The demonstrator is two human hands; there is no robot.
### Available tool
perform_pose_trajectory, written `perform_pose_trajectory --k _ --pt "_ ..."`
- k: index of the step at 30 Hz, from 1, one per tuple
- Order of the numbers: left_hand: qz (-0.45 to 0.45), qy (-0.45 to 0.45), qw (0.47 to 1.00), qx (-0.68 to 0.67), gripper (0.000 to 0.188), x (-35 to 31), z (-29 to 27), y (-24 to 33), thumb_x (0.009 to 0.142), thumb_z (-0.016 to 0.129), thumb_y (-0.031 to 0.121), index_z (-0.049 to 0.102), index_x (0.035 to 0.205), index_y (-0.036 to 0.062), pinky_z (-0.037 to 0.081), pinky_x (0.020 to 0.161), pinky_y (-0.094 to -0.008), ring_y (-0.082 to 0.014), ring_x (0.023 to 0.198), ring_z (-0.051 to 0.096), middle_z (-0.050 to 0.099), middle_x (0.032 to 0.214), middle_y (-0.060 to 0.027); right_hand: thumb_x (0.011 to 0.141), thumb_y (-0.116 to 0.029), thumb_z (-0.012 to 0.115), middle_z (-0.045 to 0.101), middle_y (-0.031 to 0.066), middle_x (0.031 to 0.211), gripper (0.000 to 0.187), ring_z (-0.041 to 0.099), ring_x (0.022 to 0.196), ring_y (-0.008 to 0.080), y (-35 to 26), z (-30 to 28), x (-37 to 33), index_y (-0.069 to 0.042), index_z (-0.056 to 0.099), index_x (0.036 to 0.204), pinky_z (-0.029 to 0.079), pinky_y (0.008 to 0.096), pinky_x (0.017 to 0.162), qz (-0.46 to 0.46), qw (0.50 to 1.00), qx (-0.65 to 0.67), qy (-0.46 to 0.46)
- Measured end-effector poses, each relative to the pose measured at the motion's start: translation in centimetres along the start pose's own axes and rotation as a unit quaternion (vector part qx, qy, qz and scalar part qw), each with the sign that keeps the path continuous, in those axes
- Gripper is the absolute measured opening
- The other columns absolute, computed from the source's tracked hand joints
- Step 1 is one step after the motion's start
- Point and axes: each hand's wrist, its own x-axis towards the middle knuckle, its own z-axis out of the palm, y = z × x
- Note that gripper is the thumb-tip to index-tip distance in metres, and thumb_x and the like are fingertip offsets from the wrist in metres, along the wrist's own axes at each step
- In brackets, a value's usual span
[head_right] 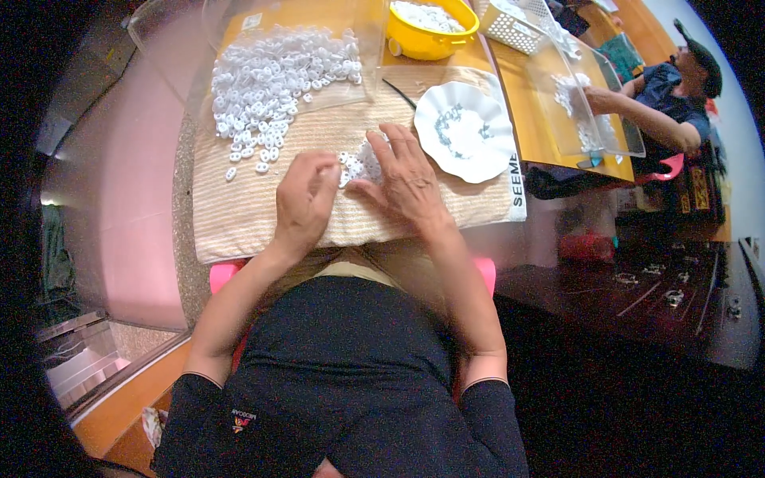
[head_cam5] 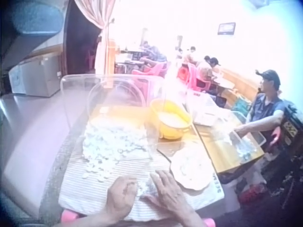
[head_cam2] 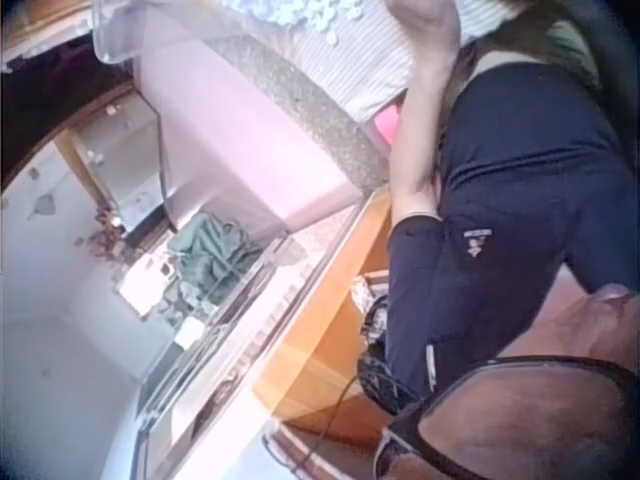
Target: Sorting small white plastic components from a container into a white dish.
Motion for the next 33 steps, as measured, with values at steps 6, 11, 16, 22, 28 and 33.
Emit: perform_pose_trajectory --k 6,11,16,22,28,33 --pt "0.154 -0.117 0.975 0.114 0.008 -2.8 -1.1 1.0 0.077 0.068 0.007 0.063 0.082 0.0020 0.051 0.074 -0.0371 -0.0295 0.086 0.062 0.062 0.088 -0.0113 0.073 -0.038 0.075 0.043 0.0201 0.137 0.072 0.038 0.130 0.0361 -0.1 -0.1 0.3 -0.001 0.049 0.129 0.034 0.0430 0.108 -0.024 0.999 0.016 -0.019" --pt "0.196 -0.138 0.958 0.154 0.008 -3.3 -1.3 1.0 0.076 0.069 0.009 0.065 0.080 0.0031 0.051 0.078 -0.0350 -0.0264 0.088 0.061 0.062 0.089 -0.0084 0.072 -0.030 0.075 0.040 0.0202 0.141 0.071 0.035 0.134 0.0347 -0.8 -0.2 1.2 0.001 0.049 0.130 0.032 0.0415 0.110 -0.036 0.998 0.005 -0.047" --pt "0.198 -0.148 0.953 0.176 0.010 -3.9 -1.5 0.9 0.076 0.069 0.010 0.066 0.083 0.0035 0.050 0.078 -0.0343 -0.0243 0.087 0.060 0.063 0.090 -0.0073 0.074 -0.030 0.073 0.041 0.0204 0.140 0.069 0.035 0.133 0.0347 -0.8 0.3 1.9 0.003 0.049 0.129 0.031 0.0408 0.110 -0.049 0.997 0.014 -0.053" --pt "0.202 -0.141 0.954 0.169 0.011 -4.0 -1.3 0.6 0.075 0.070 0.009 0.066 0.084 0.0035 0.050 0.076 -0.0343 -0.0231 0.085 0.059 0.062 0.091 -0.0064 0.077 -0.029 0.069 0.044 0.0198 0.134 0.061 0.039 0.129 0.0343 -1.1 0.5 2.6 0.003 0.050 0.126 0.034 0.0403 0.107 -0.051 0.997 0.031 -0.041" --pt "0.204 -0.149 0.954 0.158 0.012 -4.1 -1.3 0.3 0.075 0.069 0.008 0.065 0.085 0.0036 0.050 0.076 -0.0347 -0.0236 0.085 0.059 0.061 0.091 -0.0062 0.079 -0.026 0.069 0.045 0.0205 0.132 0.056 0.040 0.127 0.0349 -1.8 0.4 3.5 0.004 0.051 0.124 0.035 0.0398 0.106 -0.055 0.996 0.044 -0.047" --pt "0.207 -0.154 0.952 0.164 0.011 -4.1 -1.3 0.4 0.076 0.069 0.009 0.064 0.085 0.0037 0.050 0.076 -0.0351 -0.0241 0.085 0.058 0.061 0.090 -0.0066 0.080 -0.030 0.069 0.048 0.0209 0.126 0.053 0.043 0.124 0.0363 -1.5 1.1 4.3 0.003 0.054 0.119 0.037 0.0411 0.104 -0.078 0.996 0.035 -0.017"
